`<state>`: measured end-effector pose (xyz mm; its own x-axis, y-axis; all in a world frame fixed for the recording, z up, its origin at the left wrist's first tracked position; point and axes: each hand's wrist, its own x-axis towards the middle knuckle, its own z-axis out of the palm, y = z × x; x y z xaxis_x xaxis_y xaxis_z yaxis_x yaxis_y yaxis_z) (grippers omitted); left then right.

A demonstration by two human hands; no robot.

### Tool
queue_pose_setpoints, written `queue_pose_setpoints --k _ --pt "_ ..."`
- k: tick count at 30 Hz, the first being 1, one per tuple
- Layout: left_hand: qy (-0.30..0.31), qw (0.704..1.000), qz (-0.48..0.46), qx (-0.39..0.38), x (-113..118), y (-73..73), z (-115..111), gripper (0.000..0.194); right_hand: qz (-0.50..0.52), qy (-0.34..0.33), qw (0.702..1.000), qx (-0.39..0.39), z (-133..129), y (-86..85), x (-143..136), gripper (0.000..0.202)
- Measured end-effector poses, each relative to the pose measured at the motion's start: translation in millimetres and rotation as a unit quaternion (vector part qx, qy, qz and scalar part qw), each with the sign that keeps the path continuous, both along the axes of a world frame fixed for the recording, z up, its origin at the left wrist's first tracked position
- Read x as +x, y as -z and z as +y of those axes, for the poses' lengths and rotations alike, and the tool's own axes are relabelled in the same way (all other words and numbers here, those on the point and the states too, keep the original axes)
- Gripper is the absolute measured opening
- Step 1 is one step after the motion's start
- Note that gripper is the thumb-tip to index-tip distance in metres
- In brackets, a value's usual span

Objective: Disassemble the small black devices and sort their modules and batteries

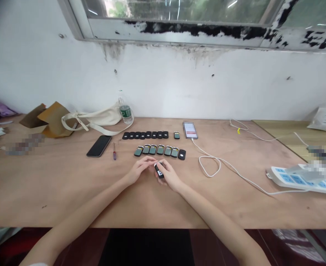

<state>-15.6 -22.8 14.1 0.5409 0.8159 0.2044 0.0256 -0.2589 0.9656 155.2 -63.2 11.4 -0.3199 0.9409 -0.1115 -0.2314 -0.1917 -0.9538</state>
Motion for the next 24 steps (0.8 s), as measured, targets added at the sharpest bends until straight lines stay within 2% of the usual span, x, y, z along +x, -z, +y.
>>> queue_pose_setpoints --k 3,7,12,19,24 --pt "0.008 0.997 -0.019 -0.076 3 7.0 3 0.043 0.007 0.018 0.999 -0.03 2 -3.1 1 0.032" --pt "-0.013 0.988 -0.052 -0.148 3 16.1 10 0.046 0.034 0.026 0.997 -0.057 6 -1.6 7 0.033" --pt "-0.025 0.97 -0.105 -0.216 0 18.1 16 0.053 0.084 0.013 0.992 -0.088 7 -2.5 10 0.03" --pt "-0.015 0.968 -0.108 -0.226 0 14.8 16 0.05 0.044 0.013 0.998 -0.043 5 1.9 7 0.03" --pt "-0.01 0.97 -0.103 -0.221 0 12.4 15 0.047 0.062 0.021 0.994 -0.087 5 1.3 8 0.028"
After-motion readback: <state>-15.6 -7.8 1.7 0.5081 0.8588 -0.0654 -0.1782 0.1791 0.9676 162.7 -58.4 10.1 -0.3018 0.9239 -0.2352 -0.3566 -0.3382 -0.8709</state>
